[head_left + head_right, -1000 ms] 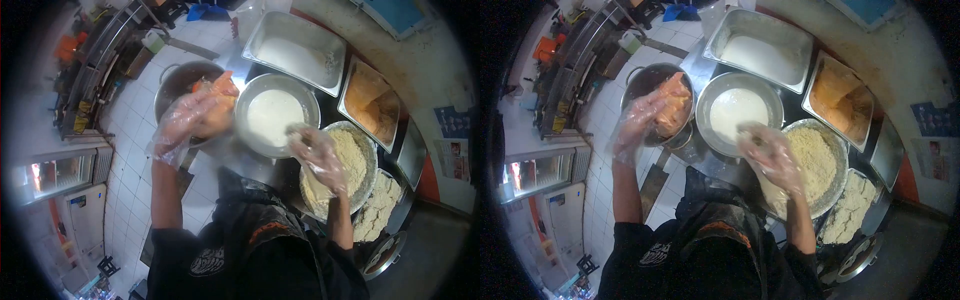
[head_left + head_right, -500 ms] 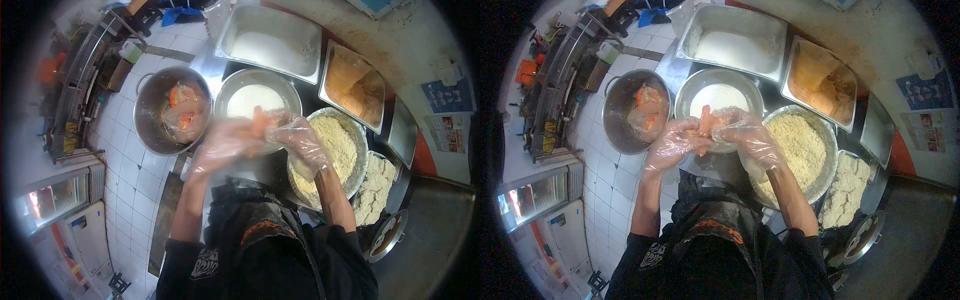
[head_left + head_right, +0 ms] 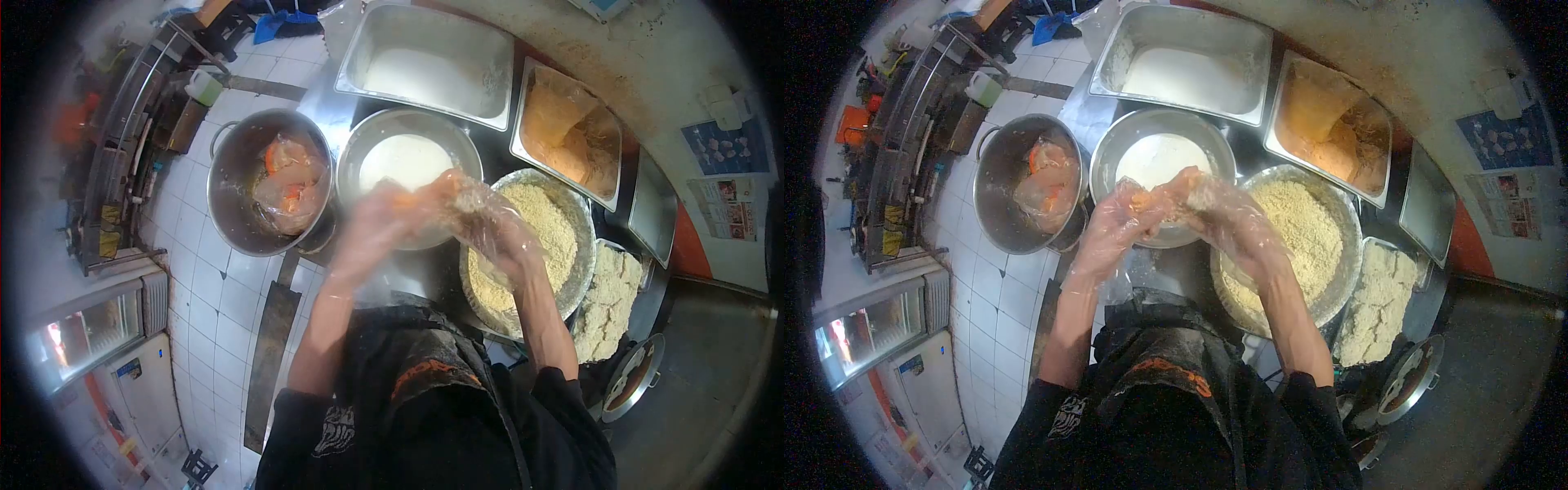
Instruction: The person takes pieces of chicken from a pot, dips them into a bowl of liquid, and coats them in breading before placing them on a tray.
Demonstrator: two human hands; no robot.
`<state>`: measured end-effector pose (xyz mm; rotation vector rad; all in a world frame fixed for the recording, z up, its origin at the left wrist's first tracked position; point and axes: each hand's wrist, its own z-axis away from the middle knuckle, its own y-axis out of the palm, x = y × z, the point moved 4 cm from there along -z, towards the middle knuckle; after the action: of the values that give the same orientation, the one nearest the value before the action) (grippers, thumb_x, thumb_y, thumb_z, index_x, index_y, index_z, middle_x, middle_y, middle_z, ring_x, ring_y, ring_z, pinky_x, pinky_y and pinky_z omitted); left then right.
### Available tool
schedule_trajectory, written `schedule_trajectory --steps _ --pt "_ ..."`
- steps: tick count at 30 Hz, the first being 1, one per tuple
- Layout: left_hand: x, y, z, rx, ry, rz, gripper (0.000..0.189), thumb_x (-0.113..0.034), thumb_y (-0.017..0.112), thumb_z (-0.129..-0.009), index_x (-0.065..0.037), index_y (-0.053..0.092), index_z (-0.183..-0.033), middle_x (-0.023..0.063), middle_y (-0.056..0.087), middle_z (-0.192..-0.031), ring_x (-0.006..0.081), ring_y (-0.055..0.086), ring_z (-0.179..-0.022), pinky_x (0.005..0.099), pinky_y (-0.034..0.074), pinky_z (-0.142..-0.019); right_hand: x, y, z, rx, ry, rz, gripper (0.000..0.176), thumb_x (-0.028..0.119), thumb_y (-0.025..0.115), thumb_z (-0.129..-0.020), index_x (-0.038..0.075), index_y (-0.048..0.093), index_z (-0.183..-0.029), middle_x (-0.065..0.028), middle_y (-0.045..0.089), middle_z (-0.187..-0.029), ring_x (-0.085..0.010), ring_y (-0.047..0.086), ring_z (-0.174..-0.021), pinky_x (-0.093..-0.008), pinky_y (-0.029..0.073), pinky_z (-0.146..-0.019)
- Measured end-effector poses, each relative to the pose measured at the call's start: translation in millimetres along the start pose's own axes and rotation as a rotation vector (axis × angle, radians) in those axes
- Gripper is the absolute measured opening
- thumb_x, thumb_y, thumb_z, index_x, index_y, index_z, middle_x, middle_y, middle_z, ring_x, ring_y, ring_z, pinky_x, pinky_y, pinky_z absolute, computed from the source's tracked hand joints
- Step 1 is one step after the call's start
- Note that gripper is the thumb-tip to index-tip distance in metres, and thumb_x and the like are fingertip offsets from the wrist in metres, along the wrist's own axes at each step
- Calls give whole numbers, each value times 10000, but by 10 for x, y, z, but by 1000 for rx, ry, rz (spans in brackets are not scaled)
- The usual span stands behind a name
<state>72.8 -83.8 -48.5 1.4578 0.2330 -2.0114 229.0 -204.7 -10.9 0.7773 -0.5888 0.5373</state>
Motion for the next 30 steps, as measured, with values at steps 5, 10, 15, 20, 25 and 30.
schedule_trajectory --steps 5,10,15,20,25,30 --pt "-166 29 45 27 152 110 338 -34 744 -889 -48 576 -1182 19 643 -1087 107 618 -1015 281 510 -896 -19 -123 -77 29 28 67 491 183 656 -972 52 501 -1419 -80 620 -1253 -169 620 -1050 -301 551 -910" --pt "-118 33 58 4 94 29 336 -36 767 -869 -44 596 -1158 15 654 -1072 110 631 -1003 278 515 -892 -173 -131 -74 -15 244 -18 418 251 644 -986 54 566 -1347 -45 648 -1154 -137 614 -986 -279 551 -846" --pt "-146 58 72 22 92 44 328 -69 763 -885 -30 625 -1180 35 676 -1069 110 652 -969 265 535 -834 -261 -240 -164 64 121 15 397 180 647 -969 56 571 -1339 -57 653 -1136 -140 616 -988 -282 544 -843" --pt "-119 -18 70 -43 24 216 398 -93 738 -911 7 601 -1271 61 684 -1077 123 662 -967 278 543 -868 -120 -121 -91 -2 26 70 405 29 631 -916 36 601 -1321 -88 664 -1190 -147 627 -969 -278 529 -837" --pt "-144 -60 74 -73 103 162 398 -63 718 -914 27 580 -1277 88 669 -1133 144 661 -998 294 543 -888 -124 -212 -123 -70 -53 199 390 -11 624 -876 10 638 -1265 -85 693 -1126 -145 628 -921 -282 517 -821" --pt "-184 24 -6 -150 51 369 445 -12 687 -914 30 528 -1327 108 638 -1207 170 645 -1067 302 532 -917 -109 -183 -109 -74 -47 298 292 47 638 -934 21 607 -1224 -77 657 -1122 -165 644 -965 -310 551 -885"
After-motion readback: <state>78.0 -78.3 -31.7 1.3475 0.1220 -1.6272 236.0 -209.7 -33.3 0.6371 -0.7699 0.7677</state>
